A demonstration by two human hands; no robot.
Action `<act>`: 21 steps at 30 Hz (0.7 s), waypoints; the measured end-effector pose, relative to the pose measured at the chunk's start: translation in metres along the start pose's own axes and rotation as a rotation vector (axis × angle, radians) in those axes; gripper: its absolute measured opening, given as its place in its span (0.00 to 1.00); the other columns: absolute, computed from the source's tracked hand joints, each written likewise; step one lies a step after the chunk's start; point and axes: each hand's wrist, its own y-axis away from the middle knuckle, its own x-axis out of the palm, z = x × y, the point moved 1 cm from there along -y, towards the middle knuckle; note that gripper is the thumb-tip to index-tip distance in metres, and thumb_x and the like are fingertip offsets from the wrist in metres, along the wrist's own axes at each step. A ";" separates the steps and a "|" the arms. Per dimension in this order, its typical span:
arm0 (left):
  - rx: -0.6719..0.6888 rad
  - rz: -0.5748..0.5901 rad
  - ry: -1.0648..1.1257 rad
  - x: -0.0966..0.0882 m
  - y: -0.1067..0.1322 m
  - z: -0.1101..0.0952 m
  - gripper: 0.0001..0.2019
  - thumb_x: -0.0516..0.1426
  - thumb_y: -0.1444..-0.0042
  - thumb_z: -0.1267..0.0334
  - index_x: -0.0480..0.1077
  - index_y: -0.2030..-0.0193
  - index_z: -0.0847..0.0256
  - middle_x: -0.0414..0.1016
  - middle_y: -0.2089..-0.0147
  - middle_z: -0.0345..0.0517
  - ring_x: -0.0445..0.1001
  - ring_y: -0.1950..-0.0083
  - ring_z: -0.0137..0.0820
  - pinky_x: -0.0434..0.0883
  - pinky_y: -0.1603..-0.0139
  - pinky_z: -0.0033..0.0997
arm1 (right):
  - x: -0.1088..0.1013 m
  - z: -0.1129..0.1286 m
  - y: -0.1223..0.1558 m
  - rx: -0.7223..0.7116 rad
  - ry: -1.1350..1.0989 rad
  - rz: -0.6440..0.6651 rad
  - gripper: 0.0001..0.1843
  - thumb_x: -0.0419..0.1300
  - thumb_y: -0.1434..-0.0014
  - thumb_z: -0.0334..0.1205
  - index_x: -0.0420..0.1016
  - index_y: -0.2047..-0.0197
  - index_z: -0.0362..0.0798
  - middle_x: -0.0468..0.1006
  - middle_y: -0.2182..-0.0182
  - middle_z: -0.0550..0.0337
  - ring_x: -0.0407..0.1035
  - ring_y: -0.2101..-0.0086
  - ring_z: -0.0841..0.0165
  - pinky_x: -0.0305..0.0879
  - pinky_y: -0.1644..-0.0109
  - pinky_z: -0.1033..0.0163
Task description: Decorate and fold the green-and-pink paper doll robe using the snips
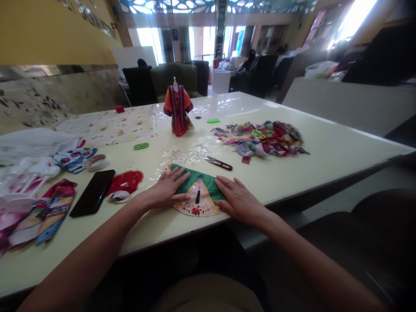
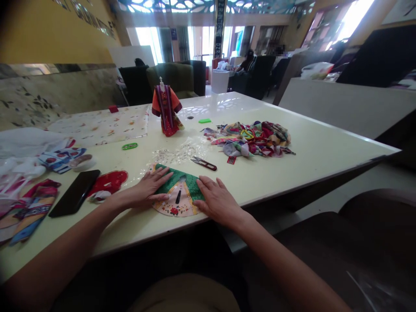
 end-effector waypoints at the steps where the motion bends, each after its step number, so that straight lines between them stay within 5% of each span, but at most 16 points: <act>1: -0.022 0.033 0.007 0.003 0.000 -0.001 0.44 0.45 0.42 0.33 0.39 0.26 0.55 0.31 0.24 0.55 0.34 0.25 0.51 0.35 0.31 0.58 | 0.003 -0.002 -0.001 0.009 0.013 0.055 0.35 0.48 0.35 0.54 0.55 0.31 0.43 0.55 0.33 0.42 0.50 0.34 0.54 0.47 0.33 0.41; 5: -0.182 0.088 -0.016 0.007 0.004 -0.008 0.50 0.46 0.47 0.28 0.38 0.26 0.58 0.29 0.25 0.57 0.36 0.26 0.59 0.37 0.34 0.68 | 0.004 -0.016 -0.008 -0.025 0.017 0.156 0.33 0.45 0.33 0.53 0.52 0.29 0.46 0.50 0.31 0.47 0.44 0.32 0.57 0.41 0.31 0.41; 10: -0.284 0.062 -0.078 -0.004 0.007 -0.019 0.49 0.47 0.47 0.29 0.47 0.28 0.64 0.39 0.26 0.63 0.43 0.28 0.61 0.38 0.35 0.69 | -0.008 -0.026 -0.021 -0.072 0.025 0.179 0.32 0.45 0.32 0.49 0.51 0.29 0.44 0.50 0.31 0.48 0.44 0.32 0.59 0.38 0.31 0.42; 15: -0.113 -0.008 -0.091 -0.010 0.008 -0.027 0.45 0.45 0.43 0.32 0.46 0.28 0.63 0.38 0.25 0.59 0.37 0.26 0.53 0.28 0.32 0.62 | -0.010 -0.017 -0.021 -0.134 0.048 0.013 0.31 0.46 0.33 0.46 0.52 0.30 0.44 0.54 0.32 0.45 0.48 0.33 0.59 0.40 0.31 0.41; 21: -0.115 0.122 0.077 0.008 0.011 -0.030 0.49 0.41 0.44 0.30 0.38 0.26 0.63 0.29 0.25 0.59 0.30 0.25 0.51 0.36 0.30 0.58 | 0.009 -0.010 -0.018 -0.155 0.038 0.140 0.39 0.45 0.34 0.58 0.47 0.28 0.43 0.49 0.31 0.43 0.43 0.32 0.57 0.43 0.32 0.40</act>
